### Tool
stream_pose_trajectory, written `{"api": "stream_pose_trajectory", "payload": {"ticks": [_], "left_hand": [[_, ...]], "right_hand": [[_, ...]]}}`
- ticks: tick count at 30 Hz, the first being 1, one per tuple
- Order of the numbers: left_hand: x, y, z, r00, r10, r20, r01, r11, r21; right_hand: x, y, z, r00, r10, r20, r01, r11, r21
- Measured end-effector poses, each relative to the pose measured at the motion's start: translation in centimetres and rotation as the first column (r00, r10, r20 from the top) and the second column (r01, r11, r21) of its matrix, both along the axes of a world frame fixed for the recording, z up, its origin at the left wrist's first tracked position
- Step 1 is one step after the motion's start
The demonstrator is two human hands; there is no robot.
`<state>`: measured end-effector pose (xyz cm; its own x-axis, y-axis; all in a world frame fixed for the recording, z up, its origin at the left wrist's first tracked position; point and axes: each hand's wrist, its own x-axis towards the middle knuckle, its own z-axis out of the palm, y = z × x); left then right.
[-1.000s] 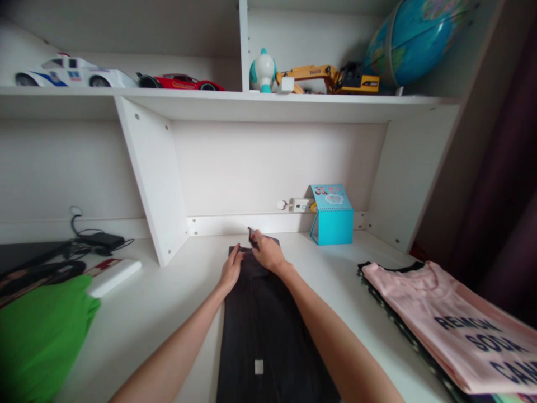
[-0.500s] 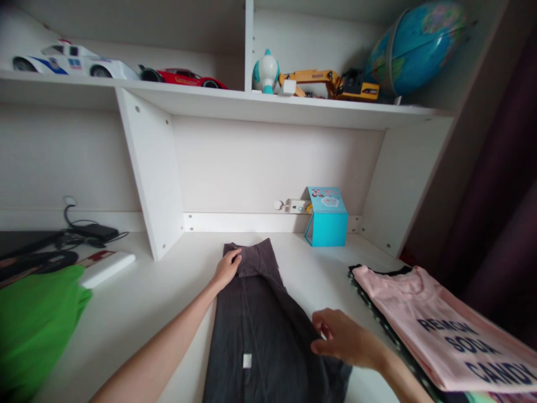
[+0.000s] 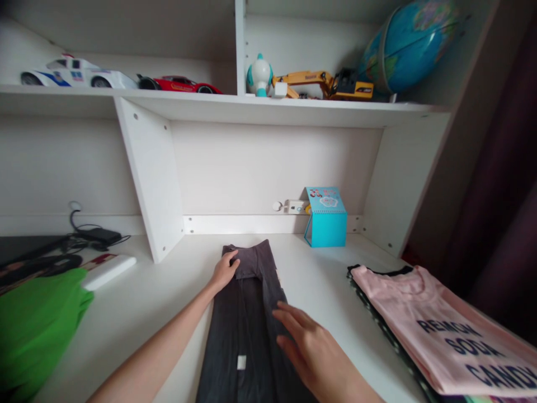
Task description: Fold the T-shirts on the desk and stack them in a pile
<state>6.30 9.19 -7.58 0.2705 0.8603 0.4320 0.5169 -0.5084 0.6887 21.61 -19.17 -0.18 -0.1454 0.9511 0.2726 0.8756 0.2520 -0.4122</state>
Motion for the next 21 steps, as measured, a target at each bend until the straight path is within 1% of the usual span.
{"api": "stream_pose_trajectory", "payload": {"ticks": [1,2,4,6,7,9,10,11,12,13,14,15,16,18,20,21], "left_hand": [[0.0,0.0,0.0,1.0,0.006,-0.019,-0.005,1.0,0.0],[-0.1,0.1,-0.1,0.999,0.013,-0.042,-0.013,1.0,0.0],[-0.1,0.2,-0.1,0.996,0.033,-0.088,-0.034,0.999,-0.002],[0.0,0.1,0.1,0.992,0.062,-0.109,-0.063,0.998,-0.003],[0.2,0.0,0.4,0.988,0.087,-0.127,-0.085,0.996,0.019],[1.0,-0.5,1.1,0.969,0.13,-0.208,-0.107,0.987,0.117],[1.6,-0.8,1.6,0.955,0.129,-0.269,-0.083,0.981,0.176],[2.3,-1.1,2.0,0.936,0.108,-0.336,-0.034,0.975,0.219],[3.2,-1.3,2.4,0.912,0.063,-0.405,0.035,0.973,0.23],[4.1,-1.5,2.7,0.885,0.001,-0.466,0.106,0.974,0.202],[5.0,-1.7,2.9,0.851,-0.06,-0.522,0.158,0.977,0.146],[5.9,-1.7,3.0,0.815,-0.11,-0.569,0.183,0.98,0.073],[6.8,-1.6,3.0,0.782,-0.148,-0.605,0.182,0.983,-0.005],[8.1,-1.3,2.9,0.737,-0.199,-0.646,0.141,0.98,-0.141],[8.8,-0.7,2.5,0.722,-0.22,-0.656,0.103,0.972,-0.212],[9.0,-0.4,2.3,0.72,-0.224,-0.657,0.096,0.97,-0.225]], "right_hand": [[0.2,0.7,-0.8,0.998,-0.021,0.053,0.02,0.999,0.026],[0.3,1.2,-1.8,0.995,-0.001,0.105,-0.001,1.0,0.015],[0.4,1.9,-3.6,0.983,0.076,0.165,-0.067,0.996,-0.058],[0.4,2.1,-4.9,0.979,0.104,0.173,-0.086,0.991,-0.107],[0.4,2.1,-5.3,0.98,0.099,0.175,-0.079,0.989,-0.122],[0.3,2.1,-5.6,0.977,0.094,0.193,-0.063,0.985,-0.16],[0.3,2.2,-5.6,0.973,0.094,0.21,-0.057,0.983,-0.175],[0.3,2.3,-5.7,0.968,0.096,0.23,-0.055,0.982,-0.18],[0.4,2.5,-5.9,0.963,0.101,0.252,-0.059,0.984,-0.169],[0.5,2.7,-6.2,0.956,0.103,0.275,-0.067,0.988,-0.139],[0.7,2.9,-6.6,0.948,0.102,0.301,-0.079,0.993,-0.089],[0.9,3.0,-7.2,0.939,0.093,0.331,-0.091,0.996,-0.02],[1.1,3.1,-7.9,0.928,0.077,0.365,-0.107,0.992,0.063],[1.4,2.9,-9.5,0.898,0.047,0.437,-0.165,0.958,0.234],[1.3,2.3,-11.2,0.877,-0.024,0.48,-0.181,0.909,0.376],[1.1,2.0,-12.1,0.876,-0.084,0.474,-0.149,0.889,0.433]]}}
